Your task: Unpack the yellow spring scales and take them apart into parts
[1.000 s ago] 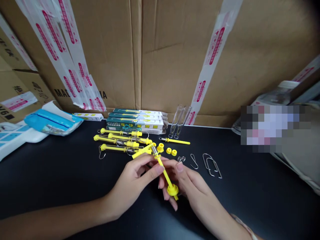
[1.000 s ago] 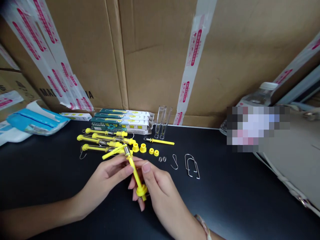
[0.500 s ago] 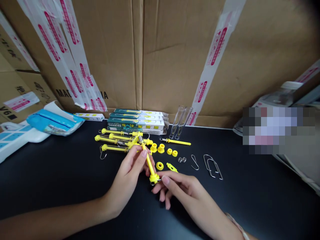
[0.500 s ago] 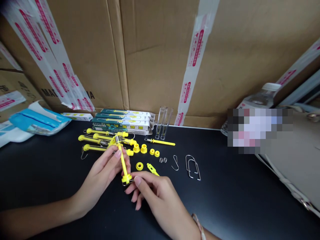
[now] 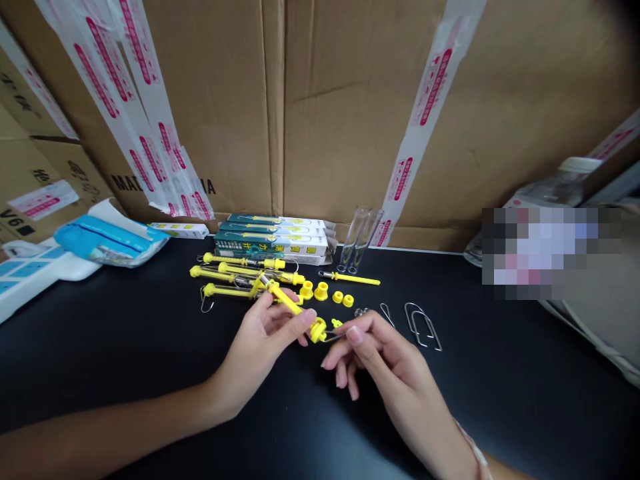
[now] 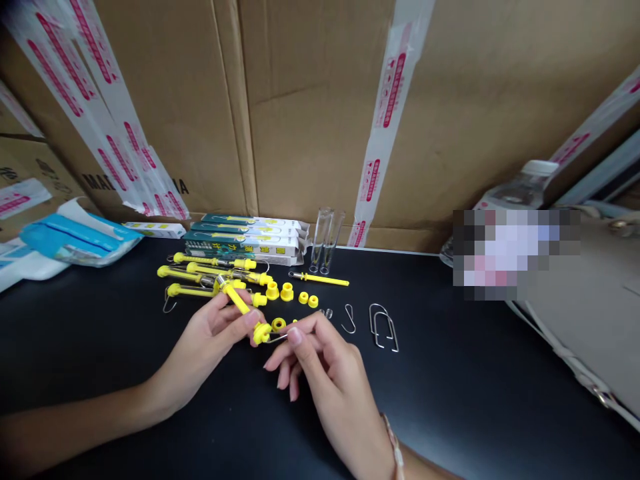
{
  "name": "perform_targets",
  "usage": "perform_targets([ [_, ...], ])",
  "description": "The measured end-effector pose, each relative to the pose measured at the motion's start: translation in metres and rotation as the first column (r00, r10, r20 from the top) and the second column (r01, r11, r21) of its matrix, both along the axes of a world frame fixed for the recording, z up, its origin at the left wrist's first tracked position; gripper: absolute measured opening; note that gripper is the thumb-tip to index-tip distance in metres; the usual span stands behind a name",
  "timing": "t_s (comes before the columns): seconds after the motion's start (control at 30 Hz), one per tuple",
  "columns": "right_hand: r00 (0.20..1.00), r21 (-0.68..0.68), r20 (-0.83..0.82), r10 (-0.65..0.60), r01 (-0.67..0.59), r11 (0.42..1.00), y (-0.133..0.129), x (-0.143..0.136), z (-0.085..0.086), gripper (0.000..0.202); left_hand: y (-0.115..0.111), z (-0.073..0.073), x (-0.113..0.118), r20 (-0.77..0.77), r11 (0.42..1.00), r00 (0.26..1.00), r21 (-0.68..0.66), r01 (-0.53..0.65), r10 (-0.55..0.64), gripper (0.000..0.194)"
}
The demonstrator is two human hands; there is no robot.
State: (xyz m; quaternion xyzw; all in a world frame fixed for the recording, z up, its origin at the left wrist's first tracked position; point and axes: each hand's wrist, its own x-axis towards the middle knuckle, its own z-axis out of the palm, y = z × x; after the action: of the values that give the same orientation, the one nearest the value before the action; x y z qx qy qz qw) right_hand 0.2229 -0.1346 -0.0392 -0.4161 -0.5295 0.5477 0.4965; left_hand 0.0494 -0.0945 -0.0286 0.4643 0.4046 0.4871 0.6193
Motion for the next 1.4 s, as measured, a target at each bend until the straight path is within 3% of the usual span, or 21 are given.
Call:
perform_targets([
  [0.13, 0.999, -0.037, -0.024, 0.039, -0.039, 0.999, 0.002, -0.001, 0.0, 0.034, 0.0, 0.0, -0.003, 0.027, 0.997, 0.997, -0.029, 0.072, -0.071, 0.049],
  [0.27, 0.994, -0.069, 0.066, 0.089, -0.085, 0.994, 0.003, 0.0, -0.004, 0.038, 0.0, -0.004, -0.006, 0.047, 0.984, 0.984, -0.043, 0.175, -0.173, 0.053],
  [0.47, 0.93, 0.094, 0.367, -0.003, -0.034, 0.995, 0.001, 0.004, -0.01, 0.032, 0.001, -0.01, -0.008, 0.043, 0.993, 0.993, -0.035, 0.109, -0.108, 0.056],
  [0.67, 0.928, 0.029, 0.367, 0.062, -0.078, 0.996, 0.001, 0.002, -0.01, 0.039, 0.003, -0.008, -0.01, -0.002, 0.984, 0.984, 0.008, 0.178, -0.178, 0.04],
  [0.87, 0.943, -0.007, 0.317, 0.097, -0.1, 0.995, 0.003, 0.003, -0.009, 0.038, -0.004, -0.006, -0.008, 0.046, 0.956, 0.958, -0.056, 0.287, -0.284, 0.049],
  [1.07, 0.952, -0.043, 0.272, 0.142, -0.136, 0.99, 0.004, 0.003, -0.007, 0.039, -0.003, -0.009, -0.007, 0.123, 0.945, 0.945, -0.095, 0.314, -0.302, 0.048],
  [1.4, 0.94, -0.06, 0.284, 0.191, -0.182, 0.981, 0.004, 0.003, -0.008, 0.046, 0.002, -0.011, -0.005, 0.122, 0.944, 0.948, -0.119, 0.307, -0.293, 0.042],
])
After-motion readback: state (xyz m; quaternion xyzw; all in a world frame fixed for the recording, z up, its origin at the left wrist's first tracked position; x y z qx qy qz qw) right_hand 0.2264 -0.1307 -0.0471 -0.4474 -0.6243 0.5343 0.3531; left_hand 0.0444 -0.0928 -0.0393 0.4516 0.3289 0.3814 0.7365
